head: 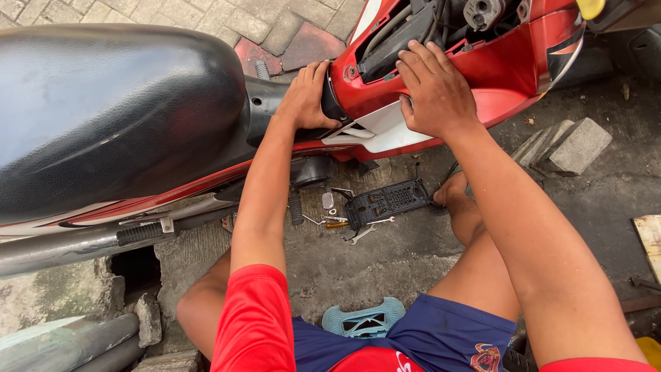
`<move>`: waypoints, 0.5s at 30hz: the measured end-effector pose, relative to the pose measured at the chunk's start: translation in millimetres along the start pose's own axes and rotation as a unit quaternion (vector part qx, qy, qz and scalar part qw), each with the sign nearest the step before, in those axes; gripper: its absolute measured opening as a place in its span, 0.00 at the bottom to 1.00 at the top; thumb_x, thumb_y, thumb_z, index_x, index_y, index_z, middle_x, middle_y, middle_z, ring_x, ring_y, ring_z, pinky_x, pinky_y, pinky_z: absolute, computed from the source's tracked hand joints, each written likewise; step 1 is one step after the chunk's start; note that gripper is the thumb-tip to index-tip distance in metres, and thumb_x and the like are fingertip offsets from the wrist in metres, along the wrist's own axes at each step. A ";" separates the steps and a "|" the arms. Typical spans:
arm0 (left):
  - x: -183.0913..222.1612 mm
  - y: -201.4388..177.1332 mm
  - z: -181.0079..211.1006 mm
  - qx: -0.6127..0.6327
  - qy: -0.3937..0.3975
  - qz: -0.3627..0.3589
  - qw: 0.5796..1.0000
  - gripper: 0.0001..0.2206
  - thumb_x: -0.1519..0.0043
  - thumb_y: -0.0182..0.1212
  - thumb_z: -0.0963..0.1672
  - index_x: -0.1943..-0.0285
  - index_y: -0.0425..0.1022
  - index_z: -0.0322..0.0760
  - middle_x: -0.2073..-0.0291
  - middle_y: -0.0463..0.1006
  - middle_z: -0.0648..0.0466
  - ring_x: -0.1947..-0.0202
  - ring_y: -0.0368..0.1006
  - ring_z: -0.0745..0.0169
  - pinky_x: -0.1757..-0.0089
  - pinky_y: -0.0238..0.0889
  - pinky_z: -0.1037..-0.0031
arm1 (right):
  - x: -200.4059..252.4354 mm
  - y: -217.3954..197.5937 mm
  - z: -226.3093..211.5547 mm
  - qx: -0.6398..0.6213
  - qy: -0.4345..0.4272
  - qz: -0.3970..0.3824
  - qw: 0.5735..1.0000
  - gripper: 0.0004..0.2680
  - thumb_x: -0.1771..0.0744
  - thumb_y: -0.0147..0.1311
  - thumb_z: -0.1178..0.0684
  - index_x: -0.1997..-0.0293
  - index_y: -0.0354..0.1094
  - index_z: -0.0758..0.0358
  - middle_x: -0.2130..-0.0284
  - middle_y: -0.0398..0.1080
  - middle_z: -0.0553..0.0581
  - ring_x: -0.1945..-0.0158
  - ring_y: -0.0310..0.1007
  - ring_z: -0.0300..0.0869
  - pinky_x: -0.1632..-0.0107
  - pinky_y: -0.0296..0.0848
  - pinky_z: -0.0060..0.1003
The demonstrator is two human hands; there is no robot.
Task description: Removing the side fairing of a motorcycle using a screwdriver and wrenches to access internal components.
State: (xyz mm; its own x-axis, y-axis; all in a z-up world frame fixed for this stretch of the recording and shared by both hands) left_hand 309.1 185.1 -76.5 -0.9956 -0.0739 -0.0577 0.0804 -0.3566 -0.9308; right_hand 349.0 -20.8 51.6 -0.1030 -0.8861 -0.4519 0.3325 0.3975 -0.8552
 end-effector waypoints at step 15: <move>-4.0 30.9 -15.4 0.012 -0.096 -0.066 0.993 0.71 0.60 0.84 0.63 0.20 0.30 0.33 0.24 0.49 0.39 0.24 0.45 0.38 0.32 0.35 0.39 | 0.3 -0.7 0.2 0.006 -0.001 0.004 1.000 0.20 0.35 0.58 0.49 0.37 0.73 0.68 0.36 0.71 0.60 0.28 0.63 0.50 0.22 0.54 0.44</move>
State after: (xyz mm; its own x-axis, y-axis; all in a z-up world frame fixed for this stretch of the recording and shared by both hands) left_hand 314.8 188.7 -110.6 -0.9701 -0.2007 0.1363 -0.0467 -0.3967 -0.9168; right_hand 349.0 -21.3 52.1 -0.0991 -0.8833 -0.4582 0.3450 0.4014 -0.8485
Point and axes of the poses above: each hand's wrist, its own x-axis away from the middle knuckle, its own y-axis out of the palm, z = x × y, the point moved 10 cm from there along -x, towards the middle knuckle
